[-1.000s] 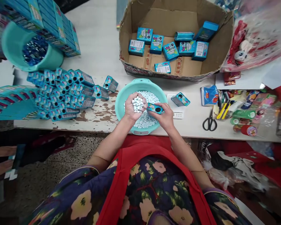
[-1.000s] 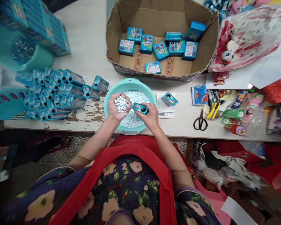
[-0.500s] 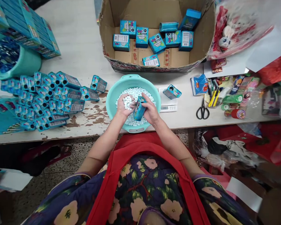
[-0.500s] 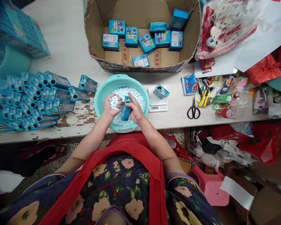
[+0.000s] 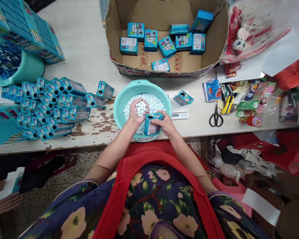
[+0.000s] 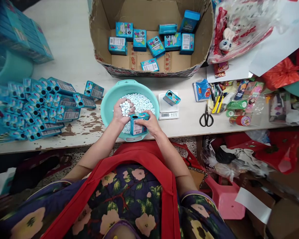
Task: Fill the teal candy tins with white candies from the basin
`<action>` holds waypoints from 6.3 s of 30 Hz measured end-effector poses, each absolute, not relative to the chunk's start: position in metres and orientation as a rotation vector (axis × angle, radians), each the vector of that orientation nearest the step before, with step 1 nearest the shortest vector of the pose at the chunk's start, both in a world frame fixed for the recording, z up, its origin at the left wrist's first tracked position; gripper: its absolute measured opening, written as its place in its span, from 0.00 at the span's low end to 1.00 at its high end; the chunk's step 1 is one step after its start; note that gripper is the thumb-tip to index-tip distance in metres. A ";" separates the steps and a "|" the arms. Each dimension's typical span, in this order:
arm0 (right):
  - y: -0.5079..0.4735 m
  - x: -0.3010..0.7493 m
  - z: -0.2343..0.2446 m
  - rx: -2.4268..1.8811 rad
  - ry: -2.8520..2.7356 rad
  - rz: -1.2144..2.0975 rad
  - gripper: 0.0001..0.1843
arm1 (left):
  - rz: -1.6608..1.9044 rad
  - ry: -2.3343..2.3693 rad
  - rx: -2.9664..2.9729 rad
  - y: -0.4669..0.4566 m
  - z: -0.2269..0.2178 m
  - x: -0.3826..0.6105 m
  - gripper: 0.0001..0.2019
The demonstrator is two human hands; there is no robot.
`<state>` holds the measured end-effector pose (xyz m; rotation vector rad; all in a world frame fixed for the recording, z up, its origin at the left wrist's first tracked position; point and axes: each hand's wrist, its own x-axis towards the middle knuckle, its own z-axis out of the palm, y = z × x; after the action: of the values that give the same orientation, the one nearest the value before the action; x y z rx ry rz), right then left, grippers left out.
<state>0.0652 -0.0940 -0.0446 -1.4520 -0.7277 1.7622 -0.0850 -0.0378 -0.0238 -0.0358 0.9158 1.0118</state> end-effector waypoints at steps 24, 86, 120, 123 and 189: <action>-0.092 0.048 -0.031 -1.633 -1.548 0.910 0.16 | 1.420 1.140 0.323 -0.045 -0.005 -0.069 0.12; -0.147 0.170 -0.033 -1.761 -0.949 0.960 0.25 | -0.094 1.157 2.376 0.059 -0.029 0.052 0.14; -0.180 0.131 -0.035 -1.736 -1.251 0.757 0.15 | 0.266 1.104 2.163 -0.113 -0.011 -0.011 0.15; -0.178 0.133 -0.036 -1.743 -1.195 0.740 0.15 | 0.392 1.006 2.142 -0.109 -0.016 -0.009 0.13; -0.104 0.149 -0.046 -1.877 -0.786 0.628 0.34 | -0.307 2.438 0.864 0.035 -0.098 -0.319 0.66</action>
<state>0.1495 -0.1044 -0.0463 -1.8770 -0.7863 0.6280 -0.3194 0.0348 -0.0981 0.8645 2.4375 -0.3072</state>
